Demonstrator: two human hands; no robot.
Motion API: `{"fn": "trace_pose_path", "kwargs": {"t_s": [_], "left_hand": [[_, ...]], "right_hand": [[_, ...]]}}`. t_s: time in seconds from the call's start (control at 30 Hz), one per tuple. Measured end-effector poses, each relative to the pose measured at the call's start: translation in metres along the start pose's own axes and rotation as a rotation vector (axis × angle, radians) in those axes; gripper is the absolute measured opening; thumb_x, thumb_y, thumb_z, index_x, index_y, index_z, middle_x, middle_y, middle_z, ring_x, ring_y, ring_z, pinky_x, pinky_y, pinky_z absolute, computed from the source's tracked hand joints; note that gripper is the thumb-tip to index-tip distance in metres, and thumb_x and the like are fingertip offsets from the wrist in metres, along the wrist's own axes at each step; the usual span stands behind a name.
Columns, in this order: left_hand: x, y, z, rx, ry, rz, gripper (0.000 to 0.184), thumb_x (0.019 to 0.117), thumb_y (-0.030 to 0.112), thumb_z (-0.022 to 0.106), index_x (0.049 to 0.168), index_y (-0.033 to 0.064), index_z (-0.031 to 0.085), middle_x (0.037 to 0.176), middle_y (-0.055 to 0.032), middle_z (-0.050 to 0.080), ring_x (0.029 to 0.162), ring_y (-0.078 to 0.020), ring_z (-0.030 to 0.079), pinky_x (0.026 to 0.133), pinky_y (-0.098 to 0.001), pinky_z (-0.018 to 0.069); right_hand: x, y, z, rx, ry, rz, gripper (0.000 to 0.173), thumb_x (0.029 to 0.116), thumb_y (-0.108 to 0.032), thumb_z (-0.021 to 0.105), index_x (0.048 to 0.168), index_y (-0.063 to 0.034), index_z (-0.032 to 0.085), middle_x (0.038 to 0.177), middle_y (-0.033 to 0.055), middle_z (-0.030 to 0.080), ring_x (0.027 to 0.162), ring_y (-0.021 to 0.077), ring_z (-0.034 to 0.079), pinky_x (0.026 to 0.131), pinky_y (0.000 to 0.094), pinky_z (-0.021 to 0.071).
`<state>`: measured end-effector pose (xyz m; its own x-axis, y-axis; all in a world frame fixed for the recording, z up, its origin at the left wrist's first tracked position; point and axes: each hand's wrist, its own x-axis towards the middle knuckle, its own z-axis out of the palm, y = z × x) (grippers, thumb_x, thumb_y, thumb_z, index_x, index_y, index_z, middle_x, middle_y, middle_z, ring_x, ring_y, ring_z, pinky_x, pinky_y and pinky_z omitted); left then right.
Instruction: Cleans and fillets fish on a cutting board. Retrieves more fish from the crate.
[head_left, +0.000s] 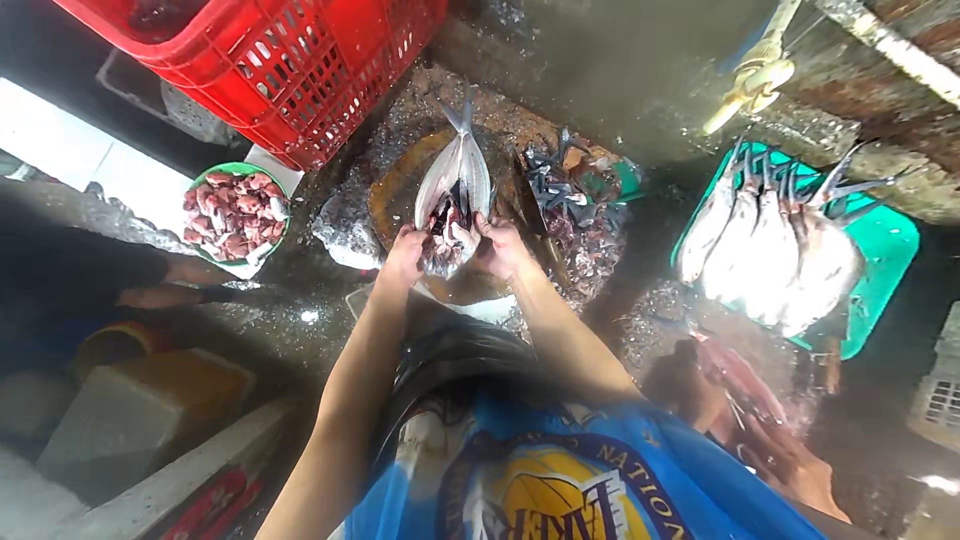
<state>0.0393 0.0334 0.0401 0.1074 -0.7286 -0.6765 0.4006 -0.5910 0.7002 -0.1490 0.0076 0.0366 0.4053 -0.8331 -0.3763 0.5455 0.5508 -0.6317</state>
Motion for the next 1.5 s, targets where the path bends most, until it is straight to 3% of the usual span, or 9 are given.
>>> {"fn": "trace_pose_path", "kwargs": {"t_s": [0.17,0.27,0.37,0.73,0.9,1.07,1.2,1.33,1.5], "left_hand": [[-0.007,-0.011,0.002,0.555,0.367,0.54,0.063,0.09,0.032,0.079,0.139,0.0021,0.053,0.129,-0.0154,0.066,0.12,-0.024,0.064,0.104,-0.0439,0.0541],[-0.042,-0.009,0.013,0.861,0.293,0.748,0.057,0.1024,0.023,0.063,0.152,0.0088,0.039,0.127,-0.0145,0.069,0.113,-0.0314,0.068,0.096,-0.0511,0.0576],[-0.051,-0.004,0.035,0.896,0.165,0.434,0.06,0.1069,0.025,0.053,0.158,0.0131,0.023,0.117,-0.0214,0.069,0.102,-0.0398,0.07,0.085,-0.0591,0.0579],[-0.022,-0.003,0.047,0.159,0.19,-0.017,0.049,0.0998,0.049,0.063,0.122,0.0055,0.067,0.112,-0.0146,0.071,0.104,-0.0258,0.069,0.089,-0.0485,0.0573],[0.001,-0.018,0.044,-0.332,0.233,-0.17,0.053,0.0981,0.05,0.063,0.13,0.0084,0.062,0.117,-0.0121,0.071,0.107,-0.0244,0.069,0.09,-0.0484,0.0583],[0.005,-0.023,0.019,-0.569,0.286,-0.05,0.037,0.1027,0.049,0.055,0.079,0.0215,0.046,0.057,0.0046,0.039,0.047,-0.0123,0.045,0.049,-0.0309,0.0474],[-0.003,-0.002,-0.008,-0.592,0.291,0.144,0.035,0.1068,0.049,0.044,0.085,0.0217,0.048,0.063,0.0054,0.045,0.054,-0.0118,0.048,0.059,-0.0338,0.0518],[0.001,0.002,-0.015,0.152,-0.037,0.599,0.028,0.1015,0.004,0.051,0.123,-0.0065,0.066,0.113,-0.0151,0.074,0.103,-0.0248,0.074,0.097,-0.0438,0.0602],[-0.002,-0.006,-0.002,0.824,-0.195,0.681,0.05,0.0932,0.008,0.066,0.142,0.0029,0.059,0.138,-0.0138,0.065,0.124,-0.0211,0.065,0.108,-0.0416,0.0525]], "right_hand": [[0.016,0.024,0.005,-0.47,0.336,-0.046,0.048,0.1095,-0.042,0.048,0.132,-0.0014,0.059,0.118,0.0139,0.071,0.109,0.0205,0.07,0.097,0.0436,0.0592],[0.014,0.026,0.015,-0.652,0.395,-0.065,0.055,0.1119,-0.046,0.033,0.122,-0.0032,0.066,0.104,0.0127,0.073,0.096,0.0205,0.072,0.088,0.045,0.0602],[0.014,0.029,0.022,-0.83,0.424,-0.053,0.057,0.1115,-0.049,0.029,0.121,-0.0041,0.064,0.1,0.0133,0.071,0.092,0.0236,0.071,0.083,0.0474,0.0599],[-0.006,0.043,0.03,-1.186,0.444,-0.135,0.06,0.107,-0.06,0.028,0.124,-0.0118,0.059,0.089,0.0137,0.068,0.079,0.0316,0.07,0.065,0.0558,0.0562],[-0.009,0.041,0.031,-1.37,0.365,-0.105,0.063,0.1077,-0.059,0.027,0.139,-0.0105,0.053,0.105,0.0185,0.071,0.096,0.0367,0.072,0.076,0.0599,0.0584],[0.003,0.029,0.024,-1.337,0.428,0.006,0.053,0.111,-0.044,0.035,0.126,-0.0008,0.061,0.107,0.0208,0.071,0.105,0.036,0.07,0.091,0.0563,0.0558],[-0.011,0.029,0.002,-1.309,0.419,-0.08,0.06,0.1084,-0.058,0.03,0.126,-0.0069,0.056,0.095,0.0174,0.067,0.085,0.0346,0.071,0.07,0.0566,0.0574],[-0.016,0.026,0.002,-1.364,0.325,-0.212,0.055,0.1106,-0.051,0.031,0.132,-0.0053,0.053,0.092,0.0172,0.068,0.08,0.0337,0.071,0.068,0.0546,0.0583],[-0.006,0.032,0.0,-1.296,0.323,-0.313,0.056,0.1098,-0.054,0.029,0.128,-0.0072,0.056,0.092,0.0147,0.066,0.081,0.0293,0.07,0.069,0.0526,0.0582]]}}
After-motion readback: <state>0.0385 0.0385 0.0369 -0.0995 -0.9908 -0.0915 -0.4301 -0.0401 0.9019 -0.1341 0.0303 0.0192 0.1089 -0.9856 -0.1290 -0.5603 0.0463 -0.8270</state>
